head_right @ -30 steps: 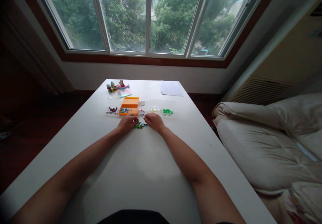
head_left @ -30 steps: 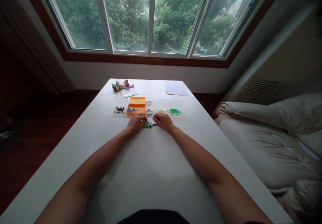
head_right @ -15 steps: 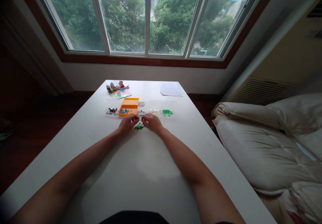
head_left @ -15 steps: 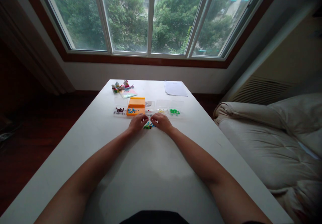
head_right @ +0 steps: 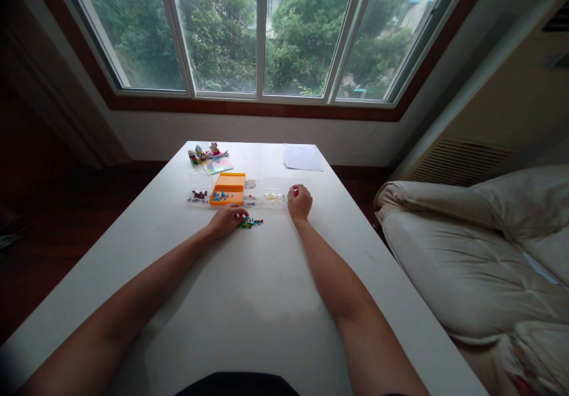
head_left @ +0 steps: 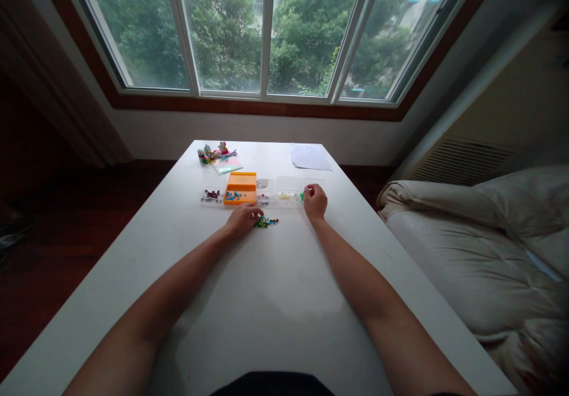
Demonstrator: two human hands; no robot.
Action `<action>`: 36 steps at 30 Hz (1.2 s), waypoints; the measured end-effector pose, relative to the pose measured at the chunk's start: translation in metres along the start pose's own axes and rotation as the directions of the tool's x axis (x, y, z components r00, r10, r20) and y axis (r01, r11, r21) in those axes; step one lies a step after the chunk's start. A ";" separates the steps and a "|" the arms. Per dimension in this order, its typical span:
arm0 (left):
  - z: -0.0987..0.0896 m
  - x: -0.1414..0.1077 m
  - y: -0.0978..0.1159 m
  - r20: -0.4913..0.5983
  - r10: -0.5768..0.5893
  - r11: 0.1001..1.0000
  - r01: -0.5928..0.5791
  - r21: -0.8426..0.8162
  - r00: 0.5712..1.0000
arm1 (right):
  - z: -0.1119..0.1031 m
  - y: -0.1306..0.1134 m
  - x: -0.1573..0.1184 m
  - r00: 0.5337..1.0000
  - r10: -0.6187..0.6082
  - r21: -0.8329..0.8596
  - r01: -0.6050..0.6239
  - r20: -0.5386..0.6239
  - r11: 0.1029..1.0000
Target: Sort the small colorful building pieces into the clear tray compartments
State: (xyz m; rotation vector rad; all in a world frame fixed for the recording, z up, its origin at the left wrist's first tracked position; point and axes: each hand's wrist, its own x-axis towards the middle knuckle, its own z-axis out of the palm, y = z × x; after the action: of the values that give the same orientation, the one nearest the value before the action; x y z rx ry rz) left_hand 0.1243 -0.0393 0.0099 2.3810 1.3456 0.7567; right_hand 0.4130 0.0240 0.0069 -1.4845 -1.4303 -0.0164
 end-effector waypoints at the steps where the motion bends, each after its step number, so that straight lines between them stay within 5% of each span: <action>1: 0.000 0.000 0.000 -0.004 -0.006 1.000 0.006 0.011 1.000 | 0.002 -0.004 -0.003 1.000 -0.025 0.009 0.025 0.013 1.000; 11: -0.004 -0.002 -0.001 -0.068 -0.089 0.990 0.095 0.102 0.994 | 0.004 -0.039 -0.032 0.877 -0.322 0.168 0.279 0.357 0.946; 19: -0.003 -0.001 -0.006 -0.057 -0.105 0.989 0.110 0.097 0.993 | 0.003 -0.039 -0.034 0.848 -0.335 0.185 0.282 0.410 0.941; 24: -0.004 0.001 -0.007 -0.156 -0.106 0.989 0.120 0.082 0.982 | 0.004 -0.039 -0.035 0.845 -0.330 0.181 0.278 0.422 0.943; 31: -0.011 0.004 -0.017 -0.319 -0.301 0.953 0.291 -0.081 0.899 | 0.006 -0.038 -0.035 0.826 -0.348 0.198 0.288 0.444 0.937; 36: -0.015 0.007 -0.034 -0.376 -0.478 0.866 0.355 -0.351 0.794 | 0.010 -0.035 -0.036 0.783 -0.376 0.231 0.298 0.495 0.926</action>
State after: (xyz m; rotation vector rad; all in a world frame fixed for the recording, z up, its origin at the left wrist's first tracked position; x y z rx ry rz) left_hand 0.0943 -0.0159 0.0070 1.6548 1.7425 1.3069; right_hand 0.3704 -0.0043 0.0018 -1.1354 -2.0953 0.2938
